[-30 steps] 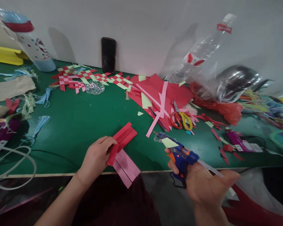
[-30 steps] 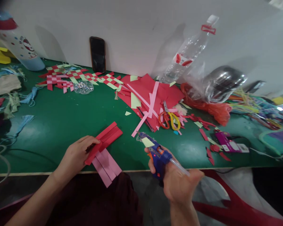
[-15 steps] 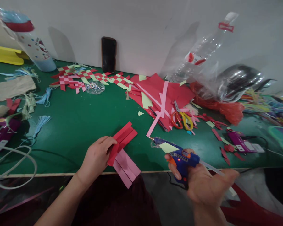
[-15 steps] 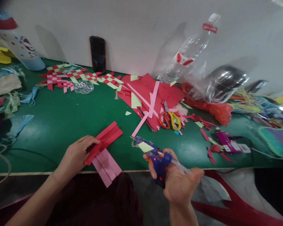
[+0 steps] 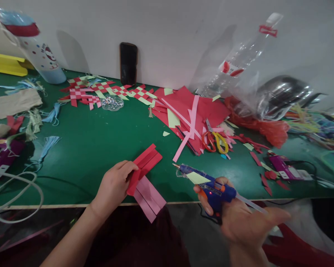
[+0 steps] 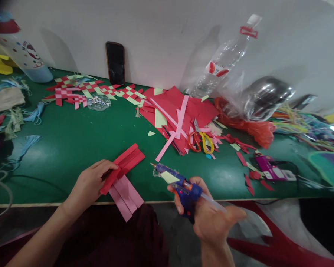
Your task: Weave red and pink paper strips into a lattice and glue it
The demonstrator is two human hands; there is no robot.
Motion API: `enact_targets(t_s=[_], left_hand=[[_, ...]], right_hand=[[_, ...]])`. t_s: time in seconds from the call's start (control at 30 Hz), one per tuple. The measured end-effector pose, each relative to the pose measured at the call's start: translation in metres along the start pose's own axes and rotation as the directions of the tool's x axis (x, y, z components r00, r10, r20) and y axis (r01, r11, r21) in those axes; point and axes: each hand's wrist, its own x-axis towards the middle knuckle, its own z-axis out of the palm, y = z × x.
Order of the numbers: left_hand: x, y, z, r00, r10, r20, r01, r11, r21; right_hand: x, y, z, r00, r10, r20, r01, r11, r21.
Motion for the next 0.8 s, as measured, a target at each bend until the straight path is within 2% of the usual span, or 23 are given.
enact_targets(t_s=[0.4, 0.67, 0.8], left_hand=[[-0.001, -0.001, 0.001, 1.0, -0.004, 0.007, 0.004, 1.0, 0.007], [0.0, 0.0, 0.0, 1.0, -0.025, 0.016, 0.025, 1.0, -0.008], [-0.001, -0.001, 0.003, 0.998, -0.06, 0.007, 0.06, 0.998, -0.015]], right_hand=[[-0.005, -0.014, 0.019, 0.997, 0.014, 0.082, -0.01, 0.999, -0.05], [-0.006, -0.021, 0.029, 0.998, -0.015, 0.063, 0.02, 0.996, -0.087], [-0.003, -0.013, 0.025, 0.998, 0.033, 0.052, -0.029, 0.995, -0.092]])
